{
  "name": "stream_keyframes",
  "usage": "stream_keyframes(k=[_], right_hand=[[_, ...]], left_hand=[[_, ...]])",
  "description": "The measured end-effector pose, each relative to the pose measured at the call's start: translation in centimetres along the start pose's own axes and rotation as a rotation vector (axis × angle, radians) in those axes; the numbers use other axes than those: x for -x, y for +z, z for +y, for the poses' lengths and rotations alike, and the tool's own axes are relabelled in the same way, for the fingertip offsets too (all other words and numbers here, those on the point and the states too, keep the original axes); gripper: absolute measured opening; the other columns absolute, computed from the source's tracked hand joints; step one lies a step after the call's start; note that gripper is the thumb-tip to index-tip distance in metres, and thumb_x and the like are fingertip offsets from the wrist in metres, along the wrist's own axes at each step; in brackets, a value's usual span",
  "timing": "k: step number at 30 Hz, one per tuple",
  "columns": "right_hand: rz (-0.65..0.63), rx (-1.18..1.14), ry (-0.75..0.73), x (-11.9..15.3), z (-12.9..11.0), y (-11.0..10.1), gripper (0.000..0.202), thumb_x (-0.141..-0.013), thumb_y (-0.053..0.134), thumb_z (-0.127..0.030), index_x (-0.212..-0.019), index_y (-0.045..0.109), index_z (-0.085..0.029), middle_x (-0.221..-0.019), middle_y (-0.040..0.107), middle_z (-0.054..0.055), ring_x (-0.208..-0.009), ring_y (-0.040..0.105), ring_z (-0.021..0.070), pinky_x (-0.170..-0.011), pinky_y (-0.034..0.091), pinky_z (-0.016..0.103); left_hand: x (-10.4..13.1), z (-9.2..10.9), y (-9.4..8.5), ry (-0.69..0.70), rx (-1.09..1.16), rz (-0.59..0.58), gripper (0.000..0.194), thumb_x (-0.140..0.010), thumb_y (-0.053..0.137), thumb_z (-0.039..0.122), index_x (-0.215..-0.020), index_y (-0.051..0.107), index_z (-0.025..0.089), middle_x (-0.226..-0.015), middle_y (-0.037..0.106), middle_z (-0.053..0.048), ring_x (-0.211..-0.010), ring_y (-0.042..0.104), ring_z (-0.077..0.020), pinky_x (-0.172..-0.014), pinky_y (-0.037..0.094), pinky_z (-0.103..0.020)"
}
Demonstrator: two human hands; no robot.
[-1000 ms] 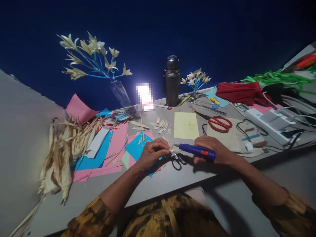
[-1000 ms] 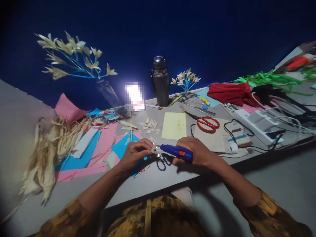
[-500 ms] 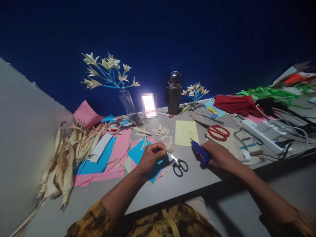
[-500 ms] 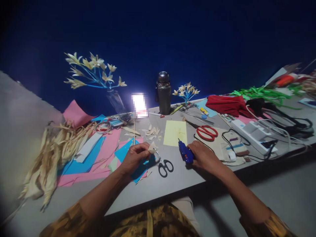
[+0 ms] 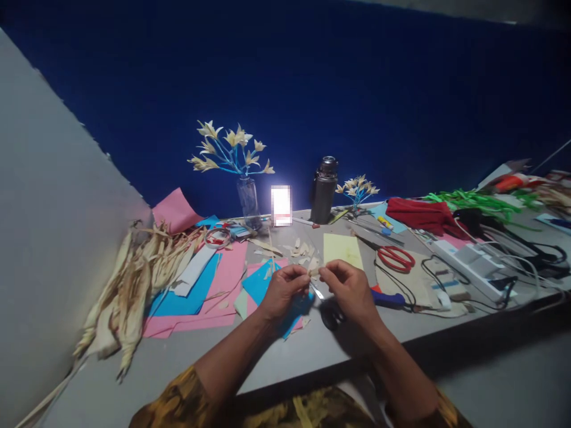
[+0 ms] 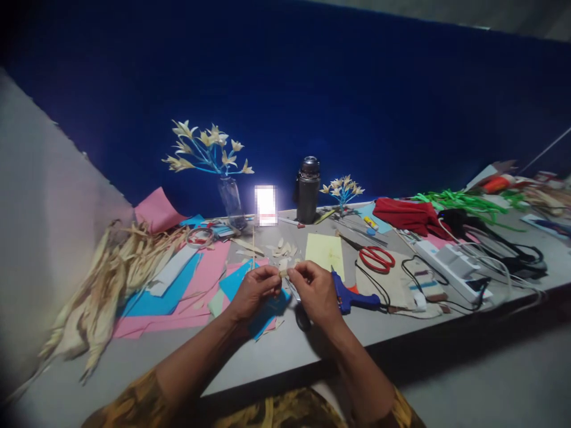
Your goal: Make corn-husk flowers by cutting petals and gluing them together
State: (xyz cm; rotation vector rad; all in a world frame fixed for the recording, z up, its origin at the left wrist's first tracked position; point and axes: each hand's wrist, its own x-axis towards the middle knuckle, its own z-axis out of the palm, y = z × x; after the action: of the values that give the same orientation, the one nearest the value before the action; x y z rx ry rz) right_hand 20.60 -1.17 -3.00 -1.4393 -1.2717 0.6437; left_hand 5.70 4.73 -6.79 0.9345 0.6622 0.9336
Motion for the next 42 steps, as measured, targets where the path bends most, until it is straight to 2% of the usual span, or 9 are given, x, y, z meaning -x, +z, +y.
stream_keyframes(k=[10, 18, 23, 28, 32, 36, 42], right_hand=[[0.001, 0.032, 0.02, -0.4, 0.3, 0.2, 0.034, -0.082, 0.064, -0.046, -0.064, 0.06, -0.018, -0.055, 0.056, -0.002, -0.051, 0.044, 0.0117, -0.051, 0.035, 0.024], [0.038, 0.047, 0.019, -0.4, 0.9, 0.8, 0.033, -0.083, 0.063, -0.046, -0.067, 0.061, -0.018, -0.06, 0.059, 0.0, -0.056, 0.049, 0.014, -0.056, 0.038, 0.026], [-0.053, -0.091, 0.033, 0.3, 1.3, 1.4, 0.026, -0.083, 0.064, -0.043, -0.076, 0.064, -0.018, -0.068, 0.061, -0.001, -0.061, 0.051, 0.0145, -0.057, 0.041, 0.025], [-0.131, -0.084, 0.045, 0.4, 1.8, 2.5, 0.018, -0.081, 0.066, -0.035, -0.077, 0.067, -0.018, -0.07, 0.067, 0.0, -0.06, 0.053, 0.0146, -0.06, 0.042, 0.026], [-0.107, -0.128, 0.052, 0.0, 2.4, 3.4, 0.018, -0.081, 0.065, -0.034, -0.083, 0.069, -0.017, -0.077, 0.07, 0.003, -0.067, 0.057, 0.0172, -0.066, 0.045, 0.028], [-0.096, -0.159, 0.002, -0.7, 2.9, 4.2, 0.016, -0.078, 0.066, -0.028, -0.088, 0.071, -0.017, -0.076, 0.066, 0.001, -0.066, 0.053, 0.0155, -0.063, 0.044, 0.026], [-0.057, -0.123, -0.06, -1.4, 3.1, 5.0, 0.013, -0.079, 0.064, -0.028, -0.082, 0.071, -0.018, -0.076, 0.066, 0.002, -0.067, 0.057, 0.0162, -0.062, 0.045, 0.025]], left_hand=[[-0.1, 0.4, -0.8, 0.002, -0.029, -0.012, 0.03, -0.059, 0.089, 0.032, -0.071, 0.067, 0.014, -0.058, 0.06, 0.001, -0.051, 0.052, -0.0098, -0.054, 0.039, -0.023], [0.1, 0.4, -0.6, -0.005, -0.006, -0.046, 0.024, -0.065, 0.084, 0.028, -0.072, 0.065, 0.014, -0.055, 0.058, 0.002, -0.048, 0.047, -0.0072, -0.053, 0.037, -0.021], [0.2, 0.5, -0.4, -0.022, 0.065, -0.038, 0.02, -0.068, 0.078, 0.024, -0.075, 0.062, 0.016, -0.057, 0.06, 0.002, -0.052, 0.052, -0.0093, -0.056, 0.04, -0.021], [0.1, 0.2, -0.3, -0.019, 0.147, -0.072, 0.017, -0.072, 0.075, 0.024, -0.075, 0.058, 0.018, -0.053, 0.057, 0.003, -0.053, 0.051, -0.0097, -0.058, 0.04, -0.021], [-0.2, -0.1, -0.7, 0.057, 0.125, 0.007, 0.023, -0.071, 0.081, 0.029, -0.079, 0.062, 0.018, -0.062, 0.06, 0.003, -0.057, 0.053, -0.0097, -0.06, 0.042, -0.022], [-0.6, 0.1, -1.0, 0.12, 0.057, 0.097, 0.028, -0.062, 0.088, 0.031, -0.07, 0.065, 0.016, -0.065, 0.06, 0.001, -0.061, 0.054, -0.0102, -0.062, 0.044, -0.023], [-0.7, 0.1, -1.0, 0.069, 0.078, 0.194, 0.031, -0.056, 0.09, 0.033, -0.07, 0.069, 0.015, -0.06, 0.057, 0.003, -0.054, 0.047, -0.0076, -0.05, 0.034, -0.019]])
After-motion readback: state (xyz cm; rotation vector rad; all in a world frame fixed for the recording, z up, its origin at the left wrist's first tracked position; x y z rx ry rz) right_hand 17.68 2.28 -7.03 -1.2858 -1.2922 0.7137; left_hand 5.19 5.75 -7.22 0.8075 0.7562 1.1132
